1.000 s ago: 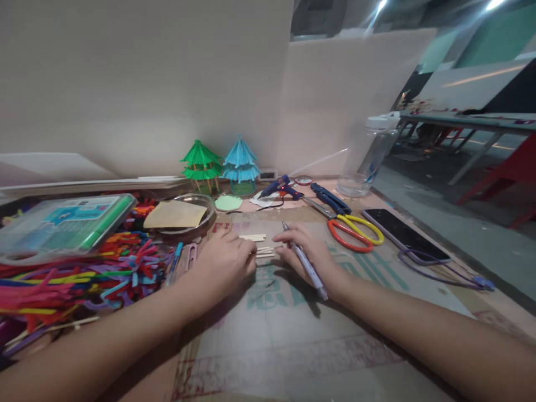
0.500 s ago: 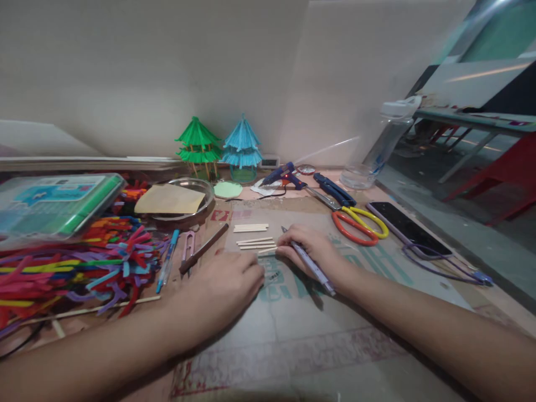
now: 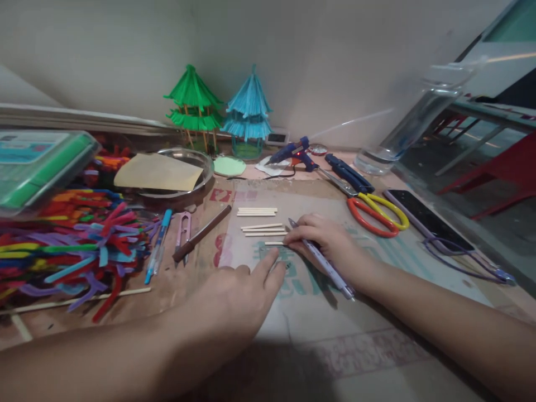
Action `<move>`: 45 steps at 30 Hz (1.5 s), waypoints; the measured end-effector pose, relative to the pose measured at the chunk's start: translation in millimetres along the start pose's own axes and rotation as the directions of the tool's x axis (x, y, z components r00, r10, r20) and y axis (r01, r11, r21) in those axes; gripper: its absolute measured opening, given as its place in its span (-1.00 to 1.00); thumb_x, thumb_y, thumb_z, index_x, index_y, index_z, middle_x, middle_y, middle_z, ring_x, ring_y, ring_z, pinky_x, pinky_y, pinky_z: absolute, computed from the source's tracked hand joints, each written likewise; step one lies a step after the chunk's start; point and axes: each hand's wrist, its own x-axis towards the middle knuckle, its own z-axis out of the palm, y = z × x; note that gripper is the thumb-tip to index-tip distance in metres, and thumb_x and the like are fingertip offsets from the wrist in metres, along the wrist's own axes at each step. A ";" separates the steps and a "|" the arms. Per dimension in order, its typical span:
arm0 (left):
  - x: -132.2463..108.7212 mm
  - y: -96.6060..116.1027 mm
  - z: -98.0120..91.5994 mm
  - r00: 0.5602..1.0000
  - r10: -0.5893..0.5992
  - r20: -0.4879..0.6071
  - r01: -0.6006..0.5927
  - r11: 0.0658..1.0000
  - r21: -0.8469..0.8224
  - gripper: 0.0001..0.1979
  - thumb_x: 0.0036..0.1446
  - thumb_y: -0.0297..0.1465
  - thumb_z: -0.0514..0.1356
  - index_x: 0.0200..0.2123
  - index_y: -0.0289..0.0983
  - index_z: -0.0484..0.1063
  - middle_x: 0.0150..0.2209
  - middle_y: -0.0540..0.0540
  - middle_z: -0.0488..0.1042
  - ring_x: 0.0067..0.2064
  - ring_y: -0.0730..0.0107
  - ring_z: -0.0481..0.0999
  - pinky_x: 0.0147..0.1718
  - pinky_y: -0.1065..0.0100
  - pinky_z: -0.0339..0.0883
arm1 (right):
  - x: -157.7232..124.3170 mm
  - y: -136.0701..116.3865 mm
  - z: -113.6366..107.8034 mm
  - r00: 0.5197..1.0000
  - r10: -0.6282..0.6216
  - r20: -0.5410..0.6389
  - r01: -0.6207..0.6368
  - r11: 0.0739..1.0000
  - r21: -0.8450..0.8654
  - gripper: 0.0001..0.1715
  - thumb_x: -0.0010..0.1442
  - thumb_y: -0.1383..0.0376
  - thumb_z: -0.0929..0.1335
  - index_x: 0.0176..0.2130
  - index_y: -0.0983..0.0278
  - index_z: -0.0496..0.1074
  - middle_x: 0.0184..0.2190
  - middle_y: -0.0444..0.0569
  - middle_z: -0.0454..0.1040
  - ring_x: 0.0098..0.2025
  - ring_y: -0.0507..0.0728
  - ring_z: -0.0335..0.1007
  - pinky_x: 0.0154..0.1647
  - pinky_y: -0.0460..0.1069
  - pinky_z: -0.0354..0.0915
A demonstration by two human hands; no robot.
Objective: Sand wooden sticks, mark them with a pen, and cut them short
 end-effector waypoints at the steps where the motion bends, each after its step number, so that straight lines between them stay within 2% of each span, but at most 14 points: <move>1: -0.3 0.3 0.4 1.000 -0.009 0.008 0.009 1.000 -0.007 -0.35 0.09 -0.64 0.07 0.27 -0.26 0.21 0.20 -0.36 0.38 -0.47 0.32 0.59 -0.59 0.36 0.40 | 0.0 0.3 0.2 1.000 0.000 0.005 0.000 1.000 0.006 -0.78 0.35 0.30 0.28 -0.27 0.27 0.51 -0.37 -0.02 0.44 -0.26 0.11 0.37 -0.26 -0.02 0.26; 4: -2.9 0.2 4.9 0.998 0.015 -0.064 -0.014 1.000 0.009 -0.42 0.13 -0.62 0.05 0.24 -0.27 0.27 0.16 -0.35 0.43 -0.49 0.35 0.56 -0.60 0.38 0.36 | 0.0 0.8 1.4 1.000 0.013 0.019 -0.013 1.000 0.013 -0.76 0.35 0.29 0.28 -0.27 0.23 0.53 -0.37 -0.04 0.43 -0.26 0.10 0.37 -0.27 -0.02 0.25; 7: -5.0 -0.1 11.5 0.985 0.047 -0.167 -0.039 0.998 0.052 -0.49 0.14 -0.59 0.05 0.18 -0.30 0.34 0.20 -0.38 0.38 -0.53 0.37 0.53 -0.64 0.36 0.33 | -0.6 1.0 2.7 0.999 0.025 0.025 -0.026 1.000 0.012 -0.78 0.35 0.30 0.29 -0.23 0.20 0.54 -0.35 -0.05 0.44 -0.24 0.11 0.37 -0.25 -0.02 0.26; 12: -6.2 1.9 16.2 0.981 0.014 -0.193 -0.008 1.000 0.029 -0.50 0.13 -0.58 0.01 0.13 -0.28 0.39 0.22 -0.33 0.37 -0.57 0.34 0.49 -0.65 0.27 0.31 | -0.5 1.1 3.9 0.999 0.021 0.039 -0.020 1.000 -0.005 -0.77 0.33 0.34 0.29 -0.17 0.17 0.56 -0.35 -0.06 0.44 -0.26 0.11 0.36 -0.27 -0.01 0.26; 17: -7.3 5.8 17.5 0.972 -0.021 -0.233 0.030 0.999 0.036 -0.54 0.14 -0.51 0.05 0.12 -0.27 0.40 0.21 -0.32 0.38 -0.58 0.35 0.48 -0.67 0.29 0.22 | -0.2 1.9 4.6 1.000 0.008 0.030 -0.009 1.000 0.006 -0.77 0.31 0.37 0.31 -0.19 0.16 0.56 -0.37 -0.07 0.42 -0.28 0.09 0.34 -0.29 -0.03 0.24; 26: -0.6 4.8 19.6 0.936 0.037 -0.349 -0.004 0.995 0.095 -0.58 0.12 -0.48 0.06 0.04 -0.32 0.47 0.13 -0.35 0.45 -0.58 0.28 0.50 -0.73 0.28 0.18 | -1.4 2.2 5.7 0.999 0.021 0.042 -0.020 1.000 -0.019 -0.77 0.31 0.38 0.31 -0.17 0.15 0.56 -0.36 -0.08 0.41 -0.26 0.09 0.36 -0.28 -0.03 0.25; 38: 1.4 5.7 14.4 0.972 0.008 -0.234 0.000 0.999 0.034 -0.58 0.16 -0.44 0.10 0.09 -0.29 0.44 0.17 -0.39 0.39 -0.57 0.30 0.50 -0.72 0.30 0.18 | -1.2 0.9 5.5 0.999 0.022 0.035 -0.021 1.000 -0.017 -0.75 0.30 0.38 0.31 -0.17 0.13 0.57 -0.35 -0.07 0.44 -0.28 0.10 0.37 -0.28 -0.02 0.28; 45: 1.0 5.4 14.0 0.964 0.027 -0.263 -0.006 0.997 0.081 -0.60 0.16 -0.42 0.09 0.07 -0.27 0.47 0.16 -0.36 0.41 -0.57 0.29 0.51 -0.73 0.30 0.19 | -1.1 0.6 5.9 0.999 0.031 0.044 -0.030 0.999 -0.018 -0.75 0.30 0.37 0.31 -0.17 0.11 0.57 -0.35 -0.08 0.43 -0.28 0.10 0.36 -0.26 -0.02 0.27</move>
